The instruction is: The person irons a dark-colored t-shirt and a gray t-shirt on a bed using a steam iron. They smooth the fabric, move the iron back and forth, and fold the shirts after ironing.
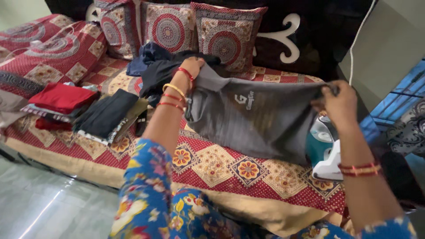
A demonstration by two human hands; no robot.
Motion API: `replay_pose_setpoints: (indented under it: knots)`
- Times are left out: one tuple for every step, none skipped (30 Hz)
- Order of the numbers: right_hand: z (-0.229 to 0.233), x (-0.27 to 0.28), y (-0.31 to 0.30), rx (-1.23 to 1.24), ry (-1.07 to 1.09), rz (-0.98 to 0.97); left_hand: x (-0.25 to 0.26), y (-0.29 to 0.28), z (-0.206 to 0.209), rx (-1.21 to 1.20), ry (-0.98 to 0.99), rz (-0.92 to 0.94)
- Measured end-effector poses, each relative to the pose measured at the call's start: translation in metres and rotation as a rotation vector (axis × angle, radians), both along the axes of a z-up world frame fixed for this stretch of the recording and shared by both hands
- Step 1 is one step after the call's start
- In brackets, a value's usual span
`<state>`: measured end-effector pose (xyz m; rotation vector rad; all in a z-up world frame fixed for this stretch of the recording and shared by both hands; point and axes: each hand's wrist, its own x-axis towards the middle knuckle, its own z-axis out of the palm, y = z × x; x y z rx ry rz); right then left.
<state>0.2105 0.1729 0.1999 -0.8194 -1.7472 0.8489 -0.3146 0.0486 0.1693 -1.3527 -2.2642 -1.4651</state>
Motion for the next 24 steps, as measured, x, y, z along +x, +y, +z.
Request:
replay_pose_setpoints:
  knots:
    - [0.002,-0.013,0.012,-0.012,0.095,0.069,-0.008,0.015,0.001,0.038,0.033,0.016]
    - [0.006,-0.022,0.024,-0.023,0.189,0.138,-0.012,0.027,0.008,0.124,0.044,0.029]
    - [0.017,-0.027,0.037,0.052,0.235,0.138,-0.010,0.040,0.020,0.251,-0.019,0.048]
    - [0.030,-0.030,0.049,0.126,0.280,0.139,-0.009,0.047,0.037,0.373,-0.018,0.037]
    - [0.036,-0.029,0.054,0.198,0.320,0.139,-0.003,0.049,0.055,0.491,-0.023,0.025]
    - [0.041,-0.026,0.057,0.354,0.282,0.090,0.005,0.049,0.071,0.597,-0.033,-0.015]
    - [0.050,-0.019,0.059,0.511,0.244,0.042,0.015,0.043,0.086,0.704,-0.042,-0.053]
    - [0.057,-0.013,0.059,0.666,0.204,-0.007,0.028,0.034,0.097,0.792,-0.101,-0.182]
    - [0.058,-0.009,0.054,0.693,0.162,-0.048,0.040,0.022,0.104,0.875,-0.162,-0.309]
    - [0.056,-0.004,0.048,0.719,0.119,-0.090,0.051,0.010,0.109,0.955,-0.224,-0.438]
    - [0.052,0.000,0.041,0.744,0.077,-0.129,0.060,-0.006,0.106,0.898,-0.217,-0.393]
    - [0.044,0.001,0.032,0.680,0.042,-0.104,0.069,-0.025,0.092,0.841,-0.211,-0.349]
    - [0.032,0.001,0.023,0.614,0.007,-0.081,0.078,-0.043,0.074,0.781,-0.204,-0.307]
    - [0.020,0.005,0.014,0.548,-0.028,-0.057,0.083,-0.060,0.054,0.719,-0.136,-0.308]
    - [0.003,0.010,0.003,0.563,-0.116,-0.079,0.087,-0.075,0.031,0.659,-0.070,-0.308]
    - [-0.019,0.014,-0.010,0.578,-0.205,-0.101,0.091,-0.088,0.004,0.560,-0.138,-0.224]
    - [-0.040,0.018,-0.022,0.526,-0.388,-0.147,0.094,-0.100,-0.026,0.456,-0.204,-0.141]
    - [-0.061,0.025,-0.033,0.469,-0.570,-0.192,0.096,-0.113,-0.058,0.382,-0.190,-0.088]
    - [-0.081,0.029,-0.044,0.529,-0.624,-0.119,0.101,-0.126,-0.093,0.335,-0.209,-0.060]
    - [-0.099,0.029,-0.051,0.588,-0.678,-0.044,0.105,-0.137,-0.126,0.287,-0.228,-0.031]
    - [-0.115,0.033,-0.057,0.474,-0.777,0.022,0.107,-0.145,-0.158,0.187,-0.286,0.033]
    - [-0.130,0.036,-0.061,0.358,-0.873,0.089,0.108,-0.152,-0.186,0.085,-0.343,0.097]
    - [-0.142,0.039,-0.066,0.363,-0.912,0.087,0.106,-0.159,-0.210,-0.032,-0.461,0.149]
    - [-0.152,0.042,-0.070,0.367,-0.950,0.085,0.103,-0.165,-0.230,-0.150,-0.577,0.202]
